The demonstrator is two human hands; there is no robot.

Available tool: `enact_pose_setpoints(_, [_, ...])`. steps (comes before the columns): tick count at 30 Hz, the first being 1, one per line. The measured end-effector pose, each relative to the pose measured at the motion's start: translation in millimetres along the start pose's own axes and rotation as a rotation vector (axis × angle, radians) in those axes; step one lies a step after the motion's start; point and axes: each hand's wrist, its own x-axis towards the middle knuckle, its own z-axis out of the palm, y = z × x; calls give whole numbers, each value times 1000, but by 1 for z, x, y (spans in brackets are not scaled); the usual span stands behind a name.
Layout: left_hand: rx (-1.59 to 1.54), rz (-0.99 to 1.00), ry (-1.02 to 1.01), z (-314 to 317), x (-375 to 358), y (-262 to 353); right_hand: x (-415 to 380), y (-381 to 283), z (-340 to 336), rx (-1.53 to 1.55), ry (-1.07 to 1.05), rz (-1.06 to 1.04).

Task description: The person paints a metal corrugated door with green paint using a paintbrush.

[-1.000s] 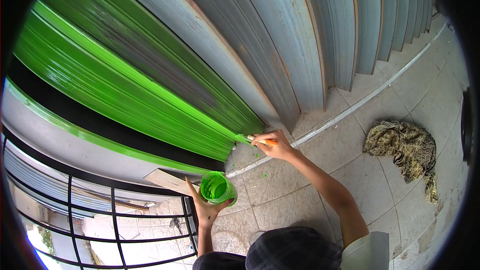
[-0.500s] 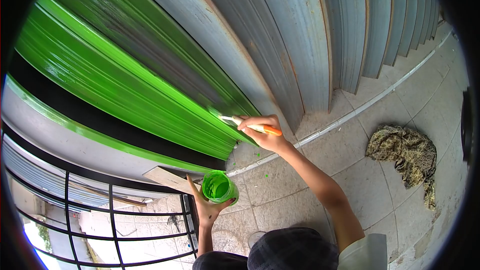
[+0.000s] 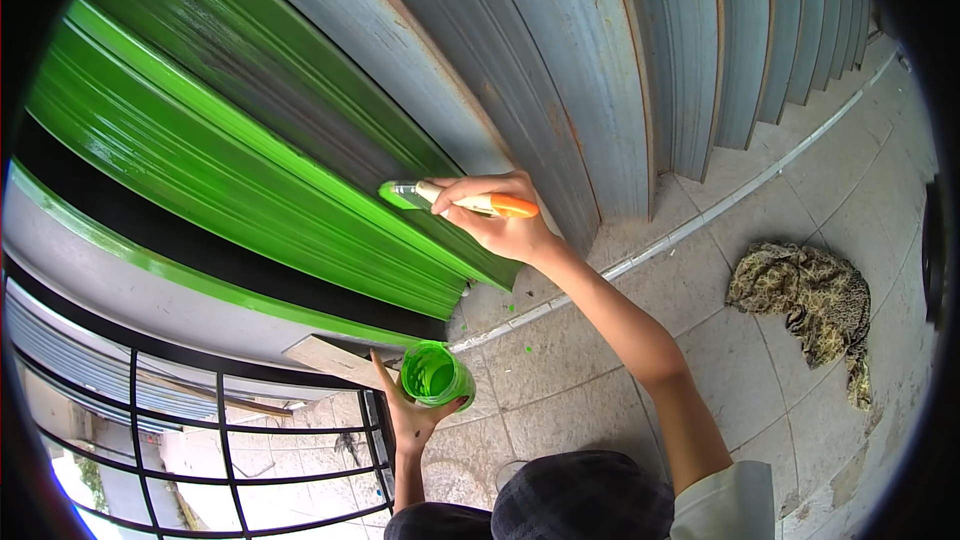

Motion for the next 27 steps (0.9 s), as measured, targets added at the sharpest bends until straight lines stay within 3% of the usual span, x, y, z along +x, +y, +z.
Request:
enact_pose_setpoints(2, [27,-2,6,-1,-1,0,-13,2,0,0,46,31])
enact_pose_setpoints(6, [45,21,7,-3,-2,-5,-116,50,-8,-90,66,201])
enact_pose_setpoints(8, [47,23,0,-4,-2,-4,-167,64,-22,-146,36,448])
enact_pose_setpoints(11, [67,31,-29,-2,-1,0,-219,88,-34,-269,173,538])
enact_pose_setpoints(14, [61,27,-37,-2,-1,-2,-203,99,-20,-101,563,705])
enact_pose_setpoints(16, [61,17,-47,-2,-1,-2,-156,91,-1,160,717,792])
enact_pose_setpoints(20, [55,71,-41,-1,0,-4,-90,55,25,356,682,689])
enact_pose_setpoints(23, [51,52,-34,-1,0,-6,-75,12,28,587,770,478])
enact_pose_setpoints(27, [39,8,-46,0,-2,-7,-120,59,31,536,803,538])
